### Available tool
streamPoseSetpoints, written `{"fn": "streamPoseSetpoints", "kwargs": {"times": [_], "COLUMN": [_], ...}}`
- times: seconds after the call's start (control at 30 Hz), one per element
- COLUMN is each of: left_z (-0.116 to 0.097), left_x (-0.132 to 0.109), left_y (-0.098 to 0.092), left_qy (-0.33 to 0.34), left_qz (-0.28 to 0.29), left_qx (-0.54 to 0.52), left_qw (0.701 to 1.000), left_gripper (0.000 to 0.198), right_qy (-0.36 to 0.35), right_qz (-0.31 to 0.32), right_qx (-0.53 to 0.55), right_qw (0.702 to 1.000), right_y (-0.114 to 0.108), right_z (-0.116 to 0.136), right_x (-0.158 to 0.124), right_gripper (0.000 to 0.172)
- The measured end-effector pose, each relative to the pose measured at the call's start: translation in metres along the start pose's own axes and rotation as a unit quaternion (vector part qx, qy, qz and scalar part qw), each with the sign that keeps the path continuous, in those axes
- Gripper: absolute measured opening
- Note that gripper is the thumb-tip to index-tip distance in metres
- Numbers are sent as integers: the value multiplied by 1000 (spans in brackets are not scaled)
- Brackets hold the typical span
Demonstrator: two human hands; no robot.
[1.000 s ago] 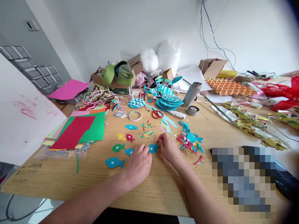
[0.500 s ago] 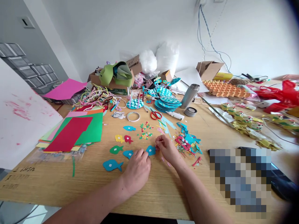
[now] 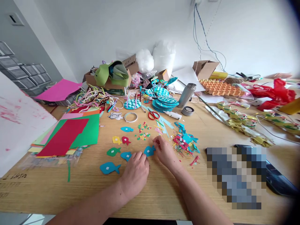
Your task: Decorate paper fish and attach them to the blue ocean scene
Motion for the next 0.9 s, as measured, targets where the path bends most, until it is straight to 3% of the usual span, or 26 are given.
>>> {"fn": "streamPoseSetpoints", "kwargs": {"times": [0.43,0.9], "left_z": [-1,-3], "left_x": [0,-1], "left_y": [3,2], "left_qy": [10,20], "left_qz": [-3,15], "left_qx": [9,13], "left_qw": [1000,1000], "left_gripper": [16,18], "right_qy": [48,73], "right_qz": [-9,89], "right_qx": [129,240], "right_qw": [990,964], "right_y": [-7,8], "right_z": [-5,-6], "right_x": [4,3], "right_gripper": [15,30]}}
Point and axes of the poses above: each hand's wrist, its own x-axis towards the middle knuckle, its own y-axis out of the palm, z = x × y, the point moved 7 cm from there along x, towards the middle knuckle, and after that the axes turned 11 degrees about -x, right-handed, at the moved point
